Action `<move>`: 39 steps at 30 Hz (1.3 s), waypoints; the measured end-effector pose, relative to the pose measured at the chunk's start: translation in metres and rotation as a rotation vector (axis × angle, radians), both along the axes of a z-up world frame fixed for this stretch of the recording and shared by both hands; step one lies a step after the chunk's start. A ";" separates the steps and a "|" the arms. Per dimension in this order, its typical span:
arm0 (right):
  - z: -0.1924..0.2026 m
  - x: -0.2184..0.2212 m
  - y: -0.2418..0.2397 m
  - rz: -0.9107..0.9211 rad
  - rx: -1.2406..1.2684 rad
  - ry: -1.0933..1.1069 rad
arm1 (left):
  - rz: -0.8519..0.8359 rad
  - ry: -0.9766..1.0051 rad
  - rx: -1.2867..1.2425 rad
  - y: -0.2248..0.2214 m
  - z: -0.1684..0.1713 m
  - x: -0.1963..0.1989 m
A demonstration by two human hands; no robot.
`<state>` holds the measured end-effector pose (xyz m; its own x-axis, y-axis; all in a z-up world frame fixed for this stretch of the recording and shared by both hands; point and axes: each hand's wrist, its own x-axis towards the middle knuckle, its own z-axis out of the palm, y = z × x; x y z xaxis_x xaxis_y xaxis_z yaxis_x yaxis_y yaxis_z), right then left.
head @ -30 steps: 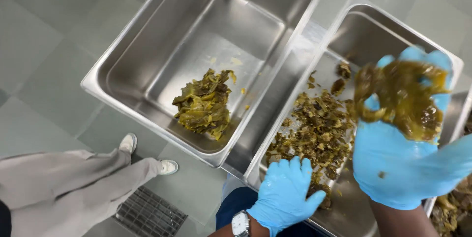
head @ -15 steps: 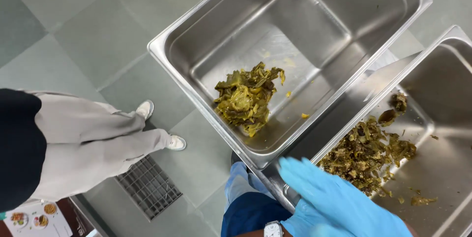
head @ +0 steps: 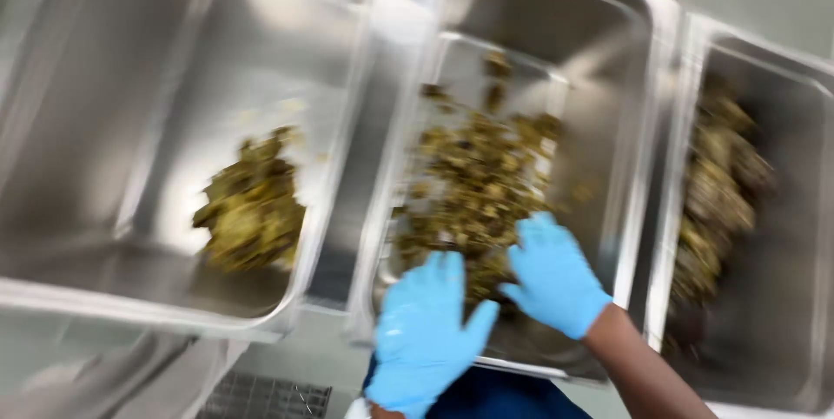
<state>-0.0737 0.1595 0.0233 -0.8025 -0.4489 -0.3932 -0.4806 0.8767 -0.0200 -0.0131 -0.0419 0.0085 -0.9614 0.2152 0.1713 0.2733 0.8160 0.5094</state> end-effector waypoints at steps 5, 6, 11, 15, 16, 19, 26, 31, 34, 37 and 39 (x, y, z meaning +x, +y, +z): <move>0.017 0.043 0.032 -0.190 -0.474 0.140 | -0.109 -0.286 -0.112 0.011 0.010 -0.020; 0.022 0.050 0.035 -0.220 -0.587 0.172 | -0.087 -0.411 -0.162 0.014 0.011 -0.024; 0.043 0.091 0.084 -0.421 -0.745 0.277 | -0.112 -0.505 -0.251 0.011 -0.021 -0.020; 0.047 0.128 0.138 -1.072 -0.937 0.355 | -0.098 -0.419 -0.319 0.007 -0.037 -0.013; 0.044 0.138 0.148 -1.065 -0.962 0.322 | -0.073 -0.431 -0.345 0.014 -0.025 -0.012; 0.030 0.158 0.174 -1.177 -1.077 0.444 | 0.182 -0.458 -0.299 0.028 -0.001 -0.014; -0.012 0.164 0.224 -1.085 -1.262 0.611 | 0.163 -0.297 -0.109 0.030 0.003 -0.008; -0.010 0.139 0.236 -0.977 -0.945 0.643 | 0.024 -0.203 -0.221 0.063 0.016 -0.019; -0.026 0.141 0.251 -0.780 -0.702 0.663 | -0.280 -0.342 -0.136 0.098 0.011 -0.025; -0.042 0.148 0.269 -0.647 -0.733 0.681 | -0.558 -0.397 -0.192 0.125 -0.036 -0.036; -0.046 0.152 0.275 -0.612 -0.755 0.684 | -0.695 -0.359 -0.300 0.137 -0.085 -0.042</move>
<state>0.0786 0.4346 -0.0232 -0.9047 0.1479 0.3996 -0.0977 0.8408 -0.5325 -0.0554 0.0948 -0.0766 -0.5781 0.7666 -0.2796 0.6267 0.6366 0.4494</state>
